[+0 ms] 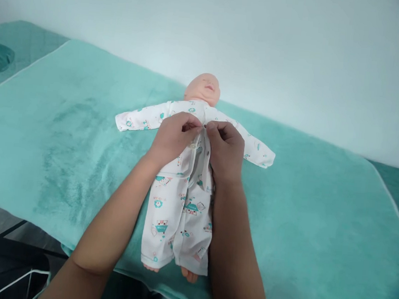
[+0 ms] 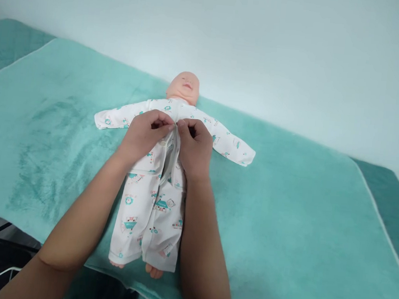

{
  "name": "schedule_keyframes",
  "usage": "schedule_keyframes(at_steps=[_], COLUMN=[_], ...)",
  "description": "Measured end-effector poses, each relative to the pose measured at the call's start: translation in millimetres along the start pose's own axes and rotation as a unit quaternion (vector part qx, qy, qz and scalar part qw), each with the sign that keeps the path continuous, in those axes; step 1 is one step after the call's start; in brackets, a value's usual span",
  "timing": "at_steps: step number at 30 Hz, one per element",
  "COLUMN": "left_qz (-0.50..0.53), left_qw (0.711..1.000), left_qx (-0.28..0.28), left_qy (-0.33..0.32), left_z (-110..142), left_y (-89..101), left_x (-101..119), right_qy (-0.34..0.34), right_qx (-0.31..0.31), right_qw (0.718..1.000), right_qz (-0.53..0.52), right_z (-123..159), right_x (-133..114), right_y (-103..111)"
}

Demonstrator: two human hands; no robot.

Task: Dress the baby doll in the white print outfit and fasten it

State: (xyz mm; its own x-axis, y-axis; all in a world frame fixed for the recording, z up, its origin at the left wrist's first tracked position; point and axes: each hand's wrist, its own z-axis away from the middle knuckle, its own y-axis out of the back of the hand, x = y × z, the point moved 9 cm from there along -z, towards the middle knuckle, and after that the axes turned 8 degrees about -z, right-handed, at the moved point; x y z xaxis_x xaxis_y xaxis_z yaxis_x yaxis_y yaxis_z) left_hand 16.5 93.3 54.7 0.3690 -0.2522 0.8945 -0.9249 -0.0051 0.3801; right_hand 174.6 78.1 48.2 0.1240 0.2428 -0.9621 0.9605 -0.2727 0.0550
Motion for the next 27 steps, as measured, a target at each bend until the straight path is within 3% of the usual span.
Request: schedule_keyframes(at_steps=[12, 27], left_qz=[0.122, 0.115], left_qw=[0.992, 0.992], left_qx=[-0.013, -0.033], left_qy=[0.027, 0.04], left_z=[-2.2, -1.8], left_y=[-3.6, -4.5], left_x=[-10.6, -15.4], right_qy=[0.012, -0.05], right_qx=[-0.041, -0.104], right_qw=[0.998, 0.992], right_qz=[-0.049, -0.056], right_z=[-1.1, -2.4], right_x=[4.9, 8.2], right_y=[-3.4, -3.8])
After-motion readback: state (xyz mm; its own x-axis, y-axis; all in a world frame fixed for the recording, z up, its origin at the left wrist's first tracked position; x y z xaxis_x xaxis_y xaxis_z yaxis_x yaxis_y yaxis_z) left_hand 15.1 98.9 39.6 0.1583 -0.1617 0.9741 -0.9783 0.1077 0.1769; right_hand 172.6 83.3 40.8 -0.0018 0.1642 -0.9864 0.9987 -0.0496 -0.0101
